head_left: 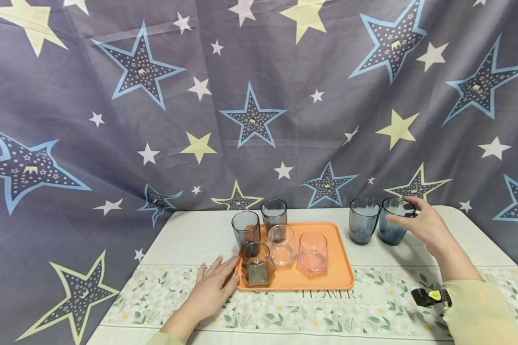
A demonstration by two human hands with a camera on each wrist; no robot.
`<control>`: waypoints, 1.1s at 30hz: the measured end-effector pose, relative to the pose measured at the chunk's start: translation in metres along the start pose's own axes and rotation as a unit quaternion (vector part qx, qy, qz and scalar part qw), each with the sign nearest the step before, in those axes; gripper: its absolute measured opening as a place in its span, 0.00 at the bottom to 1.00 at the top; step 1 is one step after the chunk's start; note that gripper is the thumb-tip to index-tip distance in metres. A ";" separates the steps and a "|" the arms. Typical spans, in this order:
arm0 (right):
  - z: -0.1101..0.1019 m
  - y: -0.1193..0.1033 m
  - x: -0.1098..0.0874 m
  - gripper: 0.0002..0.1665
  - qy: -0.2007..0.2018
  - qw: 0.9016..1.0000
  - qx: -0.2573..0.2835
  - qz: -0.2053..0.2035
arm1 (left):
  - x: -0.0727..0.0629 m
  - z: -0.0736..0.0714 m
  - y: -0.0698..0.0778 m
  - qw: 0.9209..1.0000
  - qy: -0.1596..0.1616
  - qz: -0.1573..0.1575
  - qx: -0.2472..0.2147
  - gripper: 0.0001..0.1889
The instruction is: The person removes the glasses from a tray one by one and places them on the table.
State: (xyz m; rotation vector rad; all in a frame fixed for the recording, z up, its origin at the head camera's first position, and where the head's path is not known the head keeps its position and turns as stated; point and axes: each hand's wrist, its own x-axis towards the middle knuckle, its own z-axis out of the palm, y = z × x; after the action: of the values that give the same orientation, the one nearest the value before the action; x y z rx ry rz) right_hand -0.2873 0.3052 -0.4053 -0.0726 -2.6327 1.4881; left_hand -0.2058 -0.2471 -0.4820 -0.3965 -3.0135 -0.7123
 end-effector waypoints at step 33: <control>0.002 -0.027 -0.008 0.61 0.096 0.994 -0.009 -0.044 | 0.001 0.001 -0.004 1.000 -0.001 0.006 0.000 0.30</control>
State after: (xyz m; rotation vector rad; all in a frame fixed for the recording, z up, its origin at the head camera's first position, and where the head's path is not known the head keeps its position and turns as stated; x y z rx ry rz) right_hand -0.2790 0.2888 -0.3842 -0.0958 -2.4646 1.3566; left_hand -0.2074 -0.2496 -0.4847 -0.4149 -3.0107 -0.7129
